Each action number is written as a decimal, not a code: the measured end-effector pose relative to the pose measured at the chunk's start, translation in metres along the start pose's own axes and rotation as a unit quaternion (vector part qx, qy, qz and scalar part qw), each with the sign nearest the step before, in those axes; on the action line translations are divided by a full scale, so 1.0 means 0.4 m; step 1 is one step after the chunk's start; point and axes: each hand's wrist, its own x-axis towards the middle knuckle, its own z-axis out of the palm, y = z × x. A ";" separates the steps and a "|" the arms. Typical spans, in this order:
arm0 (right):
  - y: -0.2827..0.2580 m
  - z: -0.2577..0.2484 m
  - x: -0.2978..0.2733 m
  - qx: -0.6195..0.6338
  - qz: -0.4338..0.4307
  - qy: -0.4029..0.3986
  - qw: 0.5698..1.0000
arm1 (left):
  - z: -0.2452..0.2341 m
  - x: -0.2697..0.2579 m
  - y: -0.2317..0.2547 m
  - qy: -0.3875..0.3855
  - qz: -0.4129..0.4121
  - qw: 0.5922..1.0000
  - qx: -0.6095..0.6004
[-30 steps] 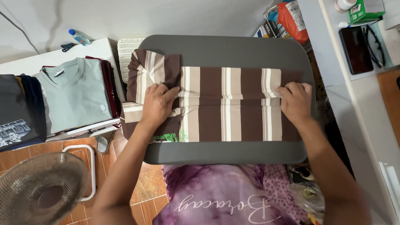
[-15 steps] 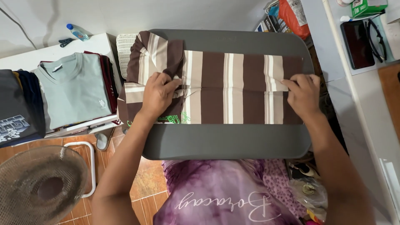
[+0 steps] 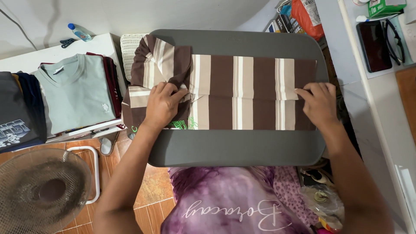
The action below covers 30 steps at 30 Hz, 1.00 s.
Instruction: The person folds a brown and beige striped polo shirt on a small gray table. They smooth the fabric, fold the sleeves inward, fold the shirt in half, then fold it again into a compact rectangle. The folded shirt is placed on a stack of other folded shirts to the left.
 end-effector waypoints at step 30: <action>-0.091 0.077 0.146 0.070 0.203 -0.149 0.965 | 0.251 0.190 0.269 -0.218 -0.042 0.974 0.043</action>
